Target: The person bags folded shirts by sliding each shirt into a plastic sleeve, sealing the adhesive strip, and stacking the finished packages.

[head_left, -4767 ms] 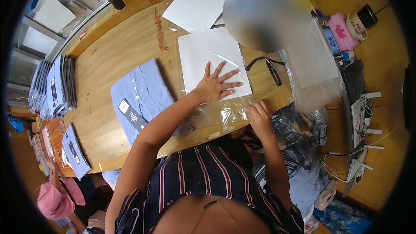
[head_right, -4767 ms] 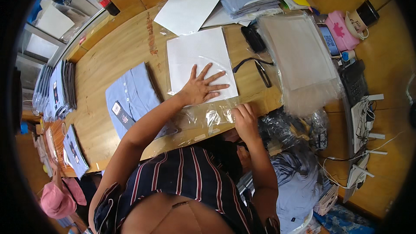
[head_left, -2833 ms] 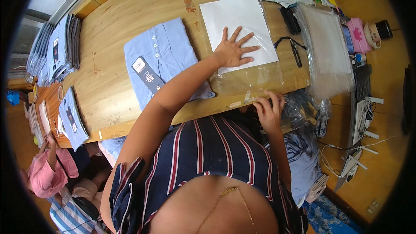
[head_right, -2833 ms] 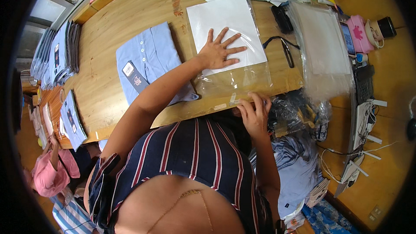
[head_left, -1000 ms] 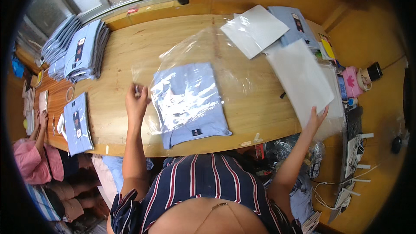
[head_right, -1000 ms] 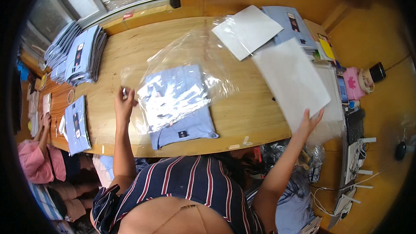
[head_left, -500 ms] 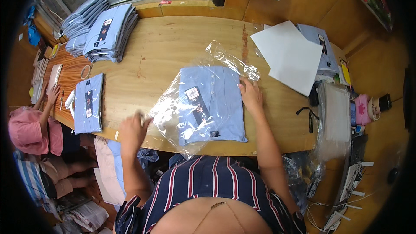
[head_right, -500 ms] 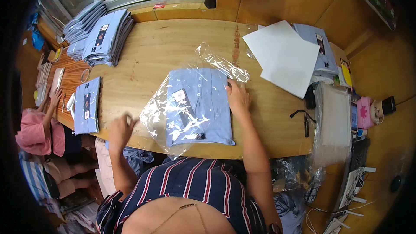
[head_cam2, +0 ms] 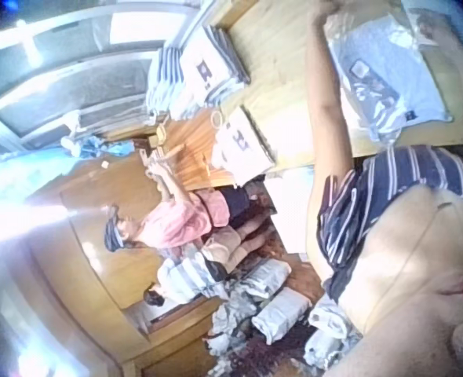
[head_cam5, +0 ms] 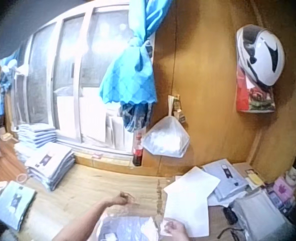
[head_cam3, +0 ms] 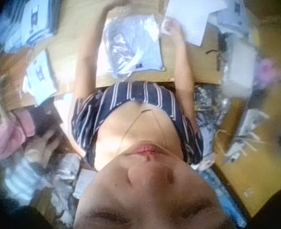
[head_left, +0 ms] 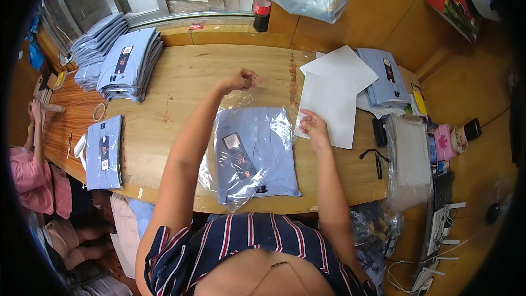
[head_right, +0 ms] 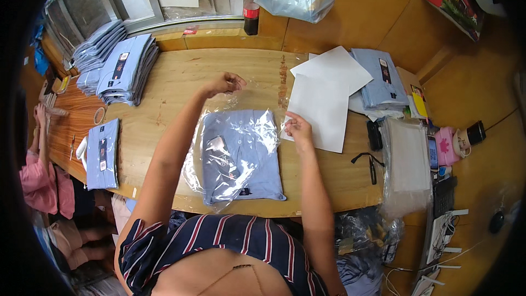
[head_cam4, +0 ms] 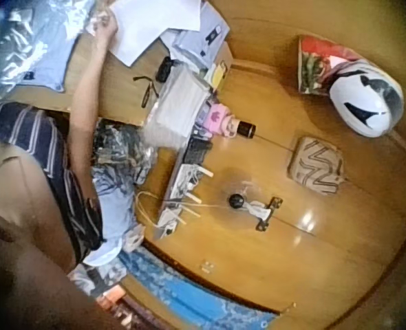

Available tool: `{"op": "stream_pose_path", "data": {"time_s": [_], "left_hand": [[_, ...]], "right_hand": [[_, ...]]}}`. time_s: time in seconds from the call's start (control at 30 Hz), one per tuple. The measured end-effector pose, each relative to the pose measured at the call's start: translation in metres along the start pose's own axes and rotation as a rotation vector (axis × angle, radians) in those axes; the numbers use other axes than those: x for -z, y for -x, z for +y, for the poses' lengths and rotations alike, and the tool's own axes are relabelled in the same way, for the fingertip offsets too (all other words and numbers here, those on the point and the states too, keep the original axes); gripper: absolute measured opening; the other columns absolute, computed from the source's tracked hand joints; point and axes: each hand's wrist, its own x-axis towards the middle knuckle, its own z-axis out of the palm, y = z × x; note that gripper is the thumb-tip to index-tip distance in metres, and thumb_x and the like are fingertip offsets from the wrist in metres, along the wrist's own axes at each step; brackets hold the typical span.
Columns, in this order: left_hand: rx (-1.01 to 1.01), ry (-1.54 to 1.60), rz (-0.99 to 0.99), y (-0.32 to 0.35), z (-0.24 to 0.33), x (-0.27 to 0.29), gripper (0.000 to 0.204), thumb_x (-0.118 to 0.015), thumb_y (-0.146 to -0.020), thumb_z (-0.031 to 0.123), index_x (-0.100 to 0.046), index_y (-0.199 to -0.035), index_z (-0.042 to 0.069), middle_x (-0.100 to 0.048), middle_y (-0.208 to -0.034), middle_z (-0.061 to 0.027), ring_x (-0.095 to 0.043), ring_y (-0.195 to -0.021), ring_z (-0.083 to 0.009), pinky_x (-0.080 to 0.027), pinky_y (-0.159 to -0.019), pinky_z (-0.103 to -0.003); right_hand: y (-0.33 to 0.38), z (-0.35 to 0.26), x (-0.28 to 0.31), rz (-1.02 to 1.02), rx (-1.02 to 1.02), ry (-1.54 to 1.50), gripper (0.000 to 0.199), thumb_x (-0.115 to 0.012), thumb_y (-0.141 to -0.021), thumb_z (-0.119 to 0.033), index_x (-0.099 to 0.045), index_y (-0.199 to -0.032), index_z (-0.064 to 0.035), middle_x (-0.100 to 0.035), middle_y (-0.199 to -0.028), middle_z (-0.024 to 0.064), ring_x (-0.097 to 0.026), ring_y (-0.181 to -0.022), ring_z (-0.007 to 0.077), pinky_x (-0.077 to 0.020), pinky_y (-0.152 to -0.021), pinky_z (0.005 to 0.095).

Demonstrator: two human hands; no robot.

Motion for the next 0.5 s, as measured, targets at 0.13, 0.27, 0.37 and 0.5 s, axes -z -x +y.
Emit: {"op": "stream_pose_path", "data": {"time_s": [0.13, 0.27, 0.37, 0.5], "left_hand": [[-0.151, 0.056, -0.05, 0.055, 0.065, 0.021, 0.035, -0.056, -0.072, -0.002, -0.054, -0.106, 0.006, -0.058, -0.089, -0.0035, -0.056, -0.075, -0.0099, -0.047, -0.068, -0.023], [-0.164, -0.083, 0.368, 0.083, 0.114, 0.042, 0.019, -0.059, -0.075, 0.006, -0.06, -0.093, 0.001, -0.061, -0.083, -0.0045, -0.056, -0.071, -0.0095, -0.046, -0.066, -0.023], [-0.387, -0.371, 0.621, 0.098, 0.128, 0.05, 0.015, -0.062, -0.074, 0.013, -0.065, -0.086, 0.004, -0.061, -0.066, -0.0007, -0.047, -0.057, -0.0052, -0.04, -0.055, -0.021], [-0.841, -0.765, 0.746, 0.107, 0.156, 0.078, 0.029, -0.047, -0.064, -0.008, -0.063, -0.085, 0.005, -0.062, -0.074, -0.0099, -0.054, -0.059, -0.0167, -0.043, -0.058, -0.025]], "right_hand": [[-0.005, -0.061, -0.002, -0.242, 0.095, 0.05, 0.035, -0.044, -0.071, 0.009, -0.056, -0.103, -0.0015, -0.047, -0.073, 0.0, -0.046, -0.063, 0.0086, -0.0388, -0.057, 0.0203], [-0.019, -0.127, -0.024, -0.332, 0.248, 0.437, 0.03, -0.044, -0.066, 0.008, -0.061, -0.089, -0.0004, -0.045, -0.071, 0.0003, -0.046, -0.063, 0.0085, -0.039, -0.061, 0.0208], [-0.031, -0.158, -0.039, -0.383, 0.43, 0.659, 0.019, -0.047, -0.07, 0.003, -0.063, -0.081, 0.0006, -0.047, -0.067, 0.0015, -0.048, -0.061, 0.0088, -0.0393, -0.058, 0.0211], [-0.056, -0.188, -0.064, -0.162, 0.49, 0.796, 0.026, -0.054, -0.079, -0.023, -0.063, -0.07, 0.0, -0.051, -0.055, 0.0028, -0.049, -0.049, 0.0108, -0.039, -0.048, 0.0238]]}}
